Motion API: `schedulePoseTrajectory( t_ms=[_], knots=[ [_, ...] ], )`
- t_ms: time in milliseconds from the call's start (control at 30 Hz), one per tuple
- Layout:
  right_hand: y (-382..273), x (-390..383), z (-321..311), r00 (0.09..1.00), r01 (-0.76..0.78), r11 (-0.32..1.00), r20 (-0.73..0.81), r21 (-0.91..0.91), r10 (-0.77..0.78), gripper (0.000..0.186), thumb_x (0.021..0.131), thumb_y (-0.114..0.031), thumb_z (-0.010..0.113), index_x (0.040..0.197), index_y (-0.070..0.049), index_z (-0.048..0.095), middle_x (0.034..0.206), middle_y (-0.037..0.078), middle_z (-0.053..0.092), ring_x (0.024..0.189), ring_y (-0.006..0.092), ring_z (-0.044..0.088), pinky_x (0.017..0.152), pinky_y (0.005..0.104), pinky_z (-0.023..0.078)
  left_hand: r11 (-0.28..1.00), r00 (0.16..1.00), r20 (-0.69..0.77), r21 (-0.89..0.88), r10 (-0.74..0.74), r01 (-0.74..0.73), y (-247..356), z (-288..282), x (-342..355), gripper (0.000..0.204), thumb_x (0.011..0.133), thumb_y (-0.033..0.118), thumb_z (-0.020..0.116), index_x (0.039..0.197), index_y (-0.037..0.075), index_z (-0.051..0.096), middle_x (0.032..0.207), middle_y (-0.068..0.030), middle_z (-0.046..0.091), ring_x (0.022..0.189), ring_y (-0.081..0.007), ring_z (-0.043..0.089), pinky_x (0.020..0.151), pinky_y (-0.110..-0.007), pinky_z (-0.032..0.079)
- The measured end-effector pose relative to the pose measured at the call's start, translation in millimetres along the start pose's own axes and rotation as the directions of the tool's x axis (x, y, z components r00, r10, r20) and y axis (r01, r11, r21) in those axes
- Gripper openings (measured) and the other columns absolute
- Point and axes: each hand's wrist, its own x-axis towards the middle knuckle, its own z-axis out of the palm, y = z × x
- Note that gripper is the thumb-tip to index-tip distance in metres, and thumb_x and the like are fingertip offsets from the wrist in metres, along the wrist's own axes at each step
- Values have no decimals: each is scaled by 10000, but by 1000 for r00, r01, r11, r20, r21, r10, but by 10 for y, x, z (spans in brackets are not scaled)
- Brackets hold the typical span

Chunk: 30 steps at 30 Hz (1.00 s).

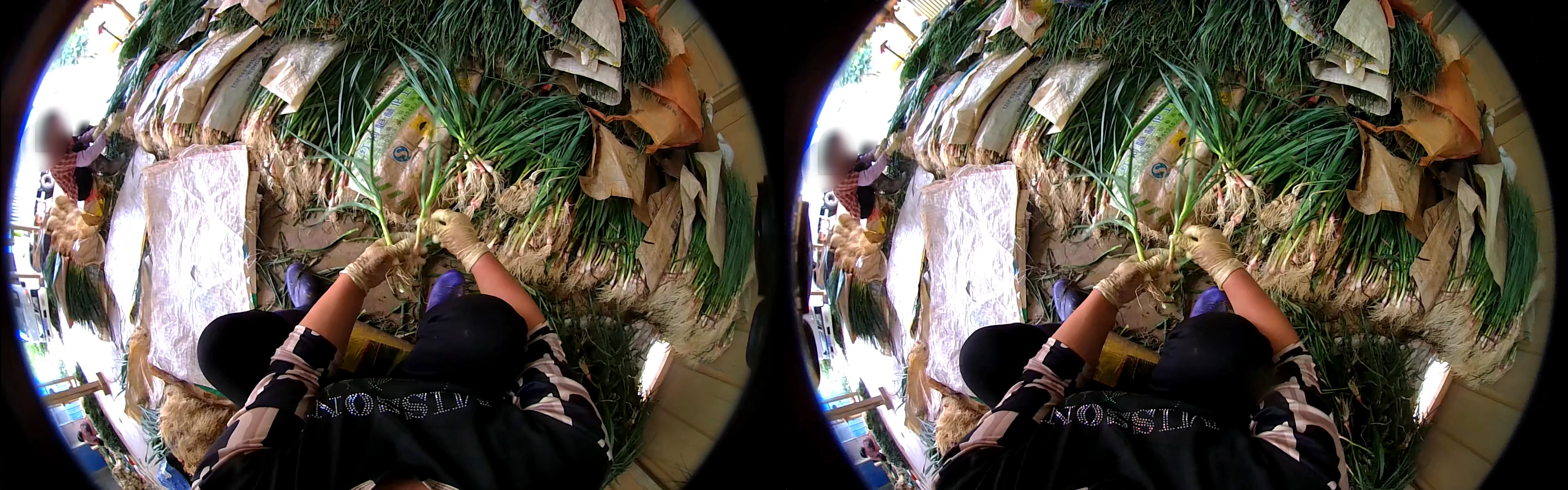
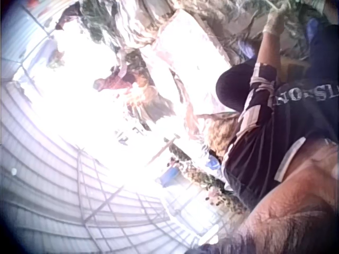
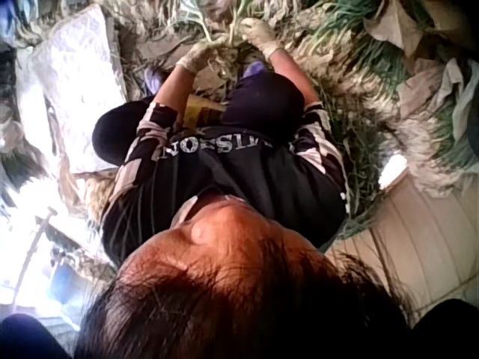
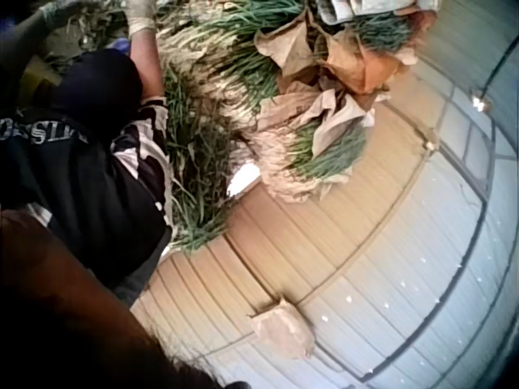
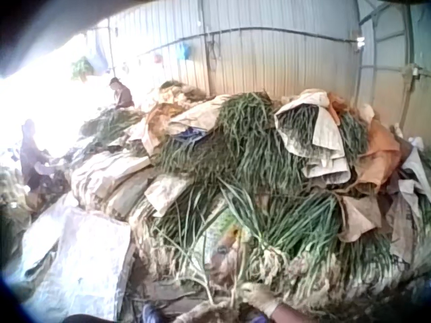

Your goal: The person sits on the floor and sorts green onions by hand, gathering them into bundles and placing them on a white tarp. The person wears gloves and handles the onions one at a time.

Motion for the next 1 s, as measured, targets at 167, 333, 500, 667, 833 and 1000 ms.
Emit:
schedulePoseTrajectory(
  t_ms=[167,333,500,667,833,1000],
  knots=[
    [336,124,-330,789,238,811,-593,534,159,338,799,-430,576,803,-92,582,652,-15,564,536,40,503,419,179,403,986,998,-50,-160,27,-35,-64,-132,-33,297,874,130,484,1119,-39,496,814,-44,568,716,-127,570,650,-213,482],
    [18,166,-7,994,-37,833,-69,553,90,824,729,-467,638,1330,-72,238,1307,152,347,914,168,547,769,308,475,941,999,-14,-336,29,-32,-22,-129,-86,302,880,96,455,1145,-50,454,803,-40,543,654,-108,537,566,-183,464],
    [48,396,273,928,23,884,318,467,-192,497,769,-312,642,1134,-35,450,931,53,503,724,102,503,625,229,425,826,988,140,-562,65,25,-75,-86,-102,340,866,91,473,1169,-50,412,781,-25,491,575,-78,427,505,-187,395],
    [15,460,-353,902,330,594,-431,734,32,205,785,-162,604,918,-7,599,603,-16,536,475,74,434,477,189,418,791,959,216,-611,184,-14,-58,-191,-196,389,831,165,544,1150,-25,428,739,6,451,555,-63,367,492,-182,327],
    [337,238,-381,787,41,913,576,-405,221,428,769,-258,618,1128,-71,478,1034,67,516,876,139,526,831,288,404,855,979,152,-518,135,-38,35,-119,-225,331,845,192,534,1107,0,470,681,20,443,527,-65,378,471,-196,304],
    [-60,209,-22,954,226,972,219,-64,-207,731,706,-293,696,1301,-78,330,1304,129,388,965,235,545,875,328,427,831,972,152,-552,180,-68,37,-105,-275,310,844,202,539,1072,-3,494,658,23,437,506,-58,362,466,-194,296]
  ],
)
